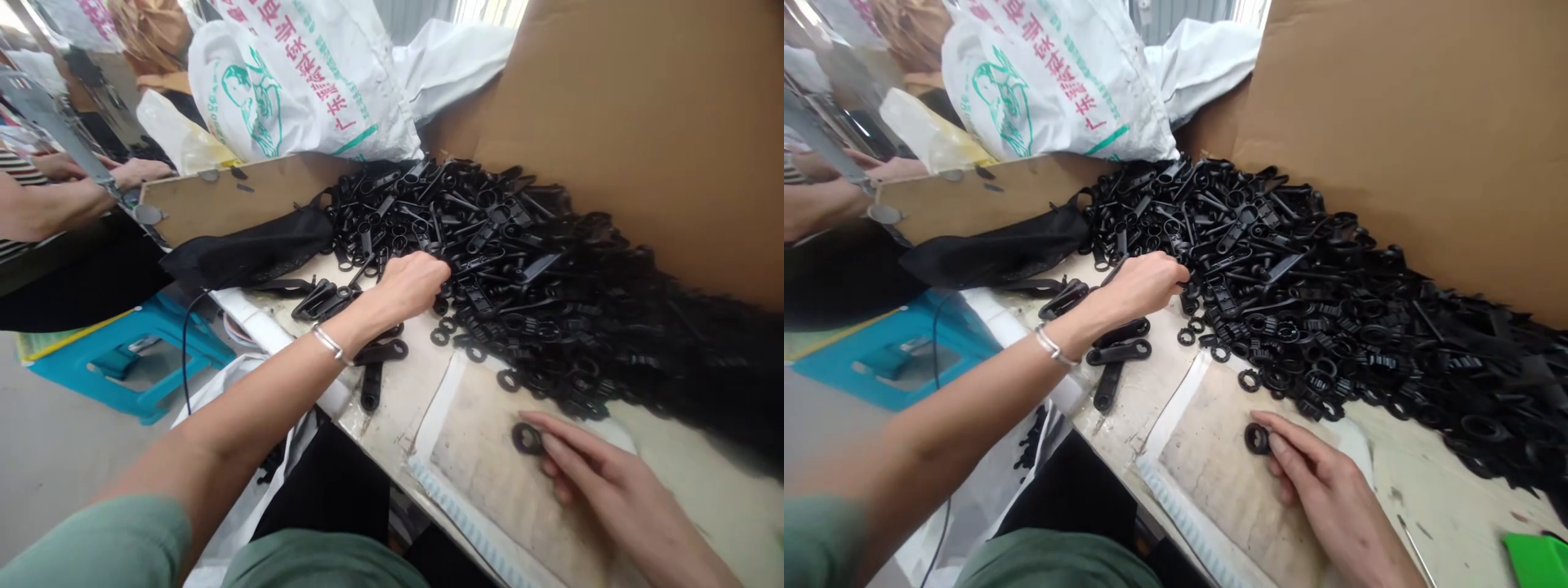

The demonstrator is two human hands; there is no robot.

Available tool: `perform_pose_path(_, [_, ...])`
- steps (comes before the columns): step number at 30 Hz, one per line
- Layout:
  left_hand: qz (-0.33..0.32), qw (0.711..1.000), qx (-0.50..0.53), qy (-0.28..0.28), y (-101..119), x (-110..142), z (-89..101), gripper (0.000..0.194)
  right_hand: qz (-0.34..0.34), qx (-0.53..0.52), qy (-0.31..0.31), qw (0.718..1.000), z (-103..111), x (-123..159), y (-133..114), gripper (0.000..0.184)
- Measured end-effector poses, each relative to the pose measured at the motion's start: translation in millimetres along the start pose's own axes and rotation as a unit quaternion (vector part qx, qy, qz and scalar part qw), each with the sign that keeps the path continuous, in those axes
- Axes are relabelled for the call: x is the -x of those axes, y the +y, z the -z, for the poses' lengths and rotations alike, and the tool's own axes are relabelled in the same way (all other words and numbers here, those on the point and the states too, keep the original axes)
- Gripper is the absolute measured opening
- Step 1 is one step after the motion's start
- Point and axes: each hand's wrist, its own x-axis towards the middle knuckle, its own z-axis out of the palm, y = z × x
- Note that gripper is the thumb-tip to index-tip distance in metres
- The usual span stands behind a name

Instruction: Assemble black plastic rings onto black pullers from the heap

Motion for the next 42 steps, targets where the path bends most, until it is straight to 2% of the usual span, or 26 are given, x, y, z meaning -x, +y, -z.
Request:
perform_pose_path(3, [-0.065, 0.998, -0.006, 0.001, 16.2, -25.4, -8.4, 0.030, -0.020, 0.045, 0.000, 0.999, 6.4, 2.7, 26.2, 0.057])
perform_pose_path(5, [-0.109, 0.994, -0.011, -0.003, 28.7, -35.4, -14.4, 0.033, -0.013, 0.055, 0.005, 0.998, 7.6, 7.0, 29.8, 0.053])
perform_pose_path(7, [-0.148, 0.989, -0.016, -0.013, 39.0, -41.4, -20.3, 0.034, 0.034, 0.097, 0.053, 0.993, 2.9, 12.6, 23.2, 0.049])
perform_pose_path(10, [-0.179, 0.983, -0.019, -0.021, 45.1, -45.7, -27.2, 0.028, 0.111, 0.201, 0.128, 0.965, -11.4, 19.1, 8.5, 0.046])
perform_pose_path(14, [-0.178, 0.984, -0.005, 0.004, 34.6, -45.6, -30.3, 0.019, 0.144, 0.234, 0.115, 0.955, -20.6, 20.7, 2.0, 0.042])
perform_pose_path(17, [-0.153, 0.987, 0.012, 0.035, 21.6, -42.9, -31.8, 0.021, 0.136, 0.202, 0.136, 0.960, -14.1, 19.9, 2.7, 0.039])
perform_pose_path(21, [-0.148, 0.988, 0.022, 0.029, 13.9, -39.8, -37.7, 0.023, 0.092, 0.159, 0.146, 0.972, -8.6, 20.3, 0.5, 0.040])
perform_pose_path(25, [-0.142, 0.989, 0.022, 0.031, 20.7, -42.3, -41.9, 0.040, 0.063, 0.143, 0.147, 0.977, -13.5, 23.1, 0.0, 0.042])
perform_pose_path(30, [-0.139, 0.990, 0.017, 0.029, 30.9, -44.6, -35.0, 0.033, 0.032, 0.104, 0.162, 0.981, -11.8, 30.9, 0.1, 0.045])
perform_pose_path(33, [-0.118, 0.991, 0.015, 0.066, 37.9, -35.3, -25.5, 0.034, -0.028, -0.009, 0.189, 0.981, -8.1, 35.3, -9.0, 0.051])
perform_pose_path(36, [-0.085, 0.992, 0.020, 0.087, 47.4, -22.7, -15.9, 0.035, -0.085, -0.138, 0.220, 0.962, -7.6, 36.2, -25.8, 0.055])
perform_pose_path(38, [-0.054, 0.996, 0.035, 0.066, 52.0, -16.7, -10.9, 0.034, -0.099, -0.183, 0.225, 0.952, -9.0, 35.5, -37.5, 0.053])
perform_pose_path(42, [0.005, 0.997, 0.076, -0.014, 50.0, -12.7, -1.1, 0.024, -0.116, -0.226, 0.214, 0.943, -11.4, 35.4, -50.4, 0.050])
